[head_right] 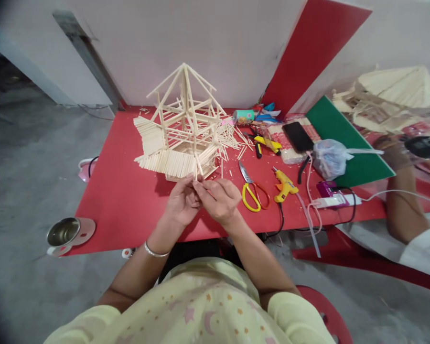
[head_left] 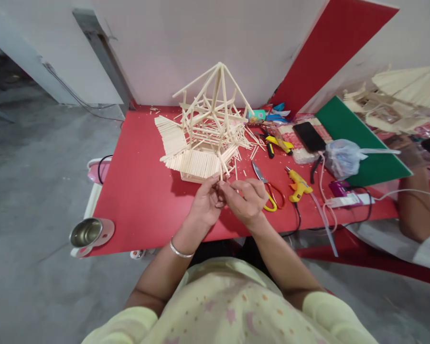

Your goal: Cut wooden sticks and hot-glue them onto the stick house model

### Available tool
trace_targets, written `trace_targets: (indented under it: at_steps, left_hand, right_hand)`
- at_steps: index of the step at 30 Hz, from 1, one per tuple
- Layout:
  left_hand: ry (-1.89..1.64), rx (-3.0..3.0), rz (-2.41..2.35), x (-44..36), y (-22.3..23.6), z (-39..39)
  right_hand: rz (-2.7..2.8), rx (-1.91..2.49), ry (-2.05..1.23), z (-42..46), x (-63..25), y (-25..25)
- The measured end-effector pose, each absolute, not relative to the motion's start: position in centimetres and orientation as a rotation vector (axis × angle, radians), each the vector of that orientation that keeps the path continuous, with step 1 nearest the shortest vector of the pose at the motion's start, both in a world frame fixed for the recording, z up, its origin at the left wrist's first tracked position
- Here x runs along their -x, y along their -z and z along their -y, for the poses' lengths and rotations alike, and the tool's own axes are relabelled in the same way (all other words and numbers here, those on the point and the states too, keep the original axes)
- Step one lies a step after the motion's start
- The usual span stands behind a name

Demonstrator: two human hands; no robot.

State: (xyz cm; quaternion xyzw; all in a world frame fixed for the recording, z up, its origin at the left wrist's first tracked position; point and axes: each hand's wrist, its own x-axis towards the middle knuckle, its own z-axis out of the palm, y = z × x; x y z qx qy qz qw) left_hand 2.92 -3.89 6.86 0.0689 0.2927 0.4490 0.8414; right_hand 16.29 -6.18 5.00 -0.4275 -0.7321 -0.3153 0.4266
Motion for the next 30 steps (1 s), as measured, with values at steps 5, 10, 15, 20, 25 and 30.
trace_targets:
  at_steps: [5,10,15,20,25,30]
  left_hand:
    - [-0.975,-0.199,-0.697,-3.1,-7.0,3.3]
    - [-0.982,-0.224,-0.728,-3.1,-7.0,2.8]
    - [-0.999,-0.223,-0.731,-3.2,-6.9,2.8]
    - [-1.021,-0.275,-0.722,-3.3,-6.9,2.9]
    - [-1.022,-0.293,-0.707,-3.3,-6.8,2.7]
    - [-1.018,-0.369,-0.690,-3.0,-6.1,4.0]
  right_hand:
    - [1.893,1.238,0.653,6.2,-16.5,-4.0]
    - [1.920,1.318,0.519,6.2,-16.7,-3.3]
    - [1.898,1.370,0.553,6.7,-16.8,-3.5]
    - [1.863,1.402,0.442,7.5,-17.3,-3.6]
    - [1.833,1.300,0.451,7.8,-17.5,-3.7]
    - [1.837,1.310,0.389,8.7,-18.0,-3.1]
